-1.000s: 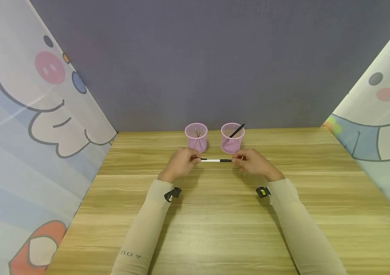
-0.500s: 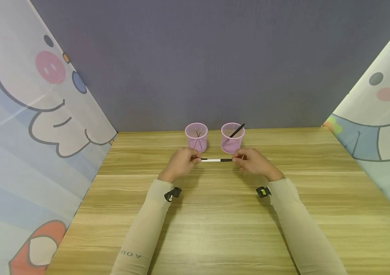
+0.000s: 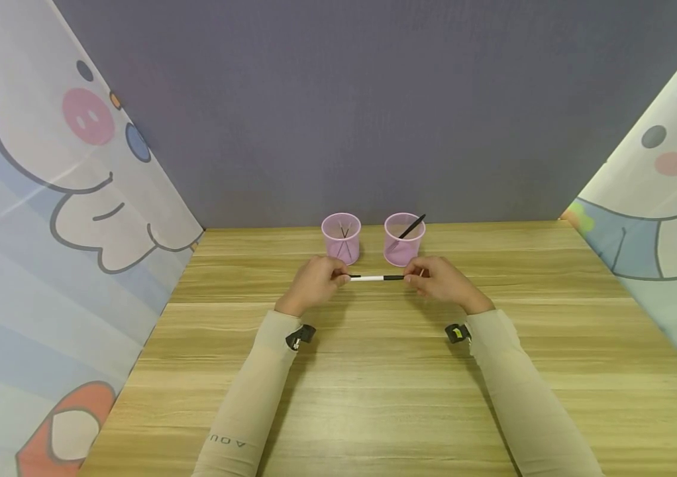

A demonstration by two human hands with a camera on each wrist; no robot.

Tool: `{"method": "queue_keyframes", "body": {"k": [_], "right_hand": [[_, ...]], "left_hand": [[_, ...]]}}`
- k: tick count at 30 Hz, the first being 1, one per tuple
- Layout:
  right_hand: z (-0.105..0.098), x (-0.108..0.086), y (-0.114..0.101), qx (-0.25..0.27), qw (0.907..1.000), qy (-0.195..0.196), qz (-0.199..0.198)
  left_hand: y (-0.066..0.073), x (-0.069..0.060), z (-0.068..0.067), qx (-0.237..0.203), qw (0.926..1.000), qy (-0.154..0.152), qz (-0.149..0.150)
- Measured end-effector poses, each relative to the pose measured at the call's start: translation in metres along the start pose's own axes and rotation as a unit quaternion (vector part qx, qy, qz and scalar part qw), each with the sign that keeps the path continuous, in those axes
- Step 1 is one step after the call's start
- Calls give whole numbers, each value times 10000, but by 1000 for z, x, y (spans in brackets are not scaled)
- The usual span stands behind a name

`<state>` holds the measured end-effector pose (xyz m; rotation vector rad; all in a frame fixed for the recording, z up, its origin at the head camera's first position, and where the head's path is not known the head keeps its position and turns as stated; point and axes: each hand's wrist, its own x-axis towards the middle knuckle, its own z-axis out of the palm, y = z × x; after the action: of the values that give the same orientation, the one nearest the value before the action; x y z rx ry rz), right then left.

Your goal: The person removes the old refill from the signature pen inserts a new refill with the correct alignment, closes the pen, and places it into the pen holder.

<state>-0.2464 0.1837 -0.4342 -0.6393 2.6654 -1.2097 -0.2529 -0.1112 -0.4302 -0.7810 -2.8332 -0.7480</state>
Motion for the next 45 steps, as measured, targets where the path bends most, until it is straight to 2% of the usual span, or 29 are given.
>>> {"method": "queue_keyframes", "body": {"k": [28, 45], "right_hand": [[0, 0, 3, 11, 9998, 21, -194], [1, 0, 0, 57, 9999, 16, -150]], "left_hand": [[3, 0, 0, 19, 10000, -22, 16], [2, 0, 1, -37, 9999, -116, -28]]}}
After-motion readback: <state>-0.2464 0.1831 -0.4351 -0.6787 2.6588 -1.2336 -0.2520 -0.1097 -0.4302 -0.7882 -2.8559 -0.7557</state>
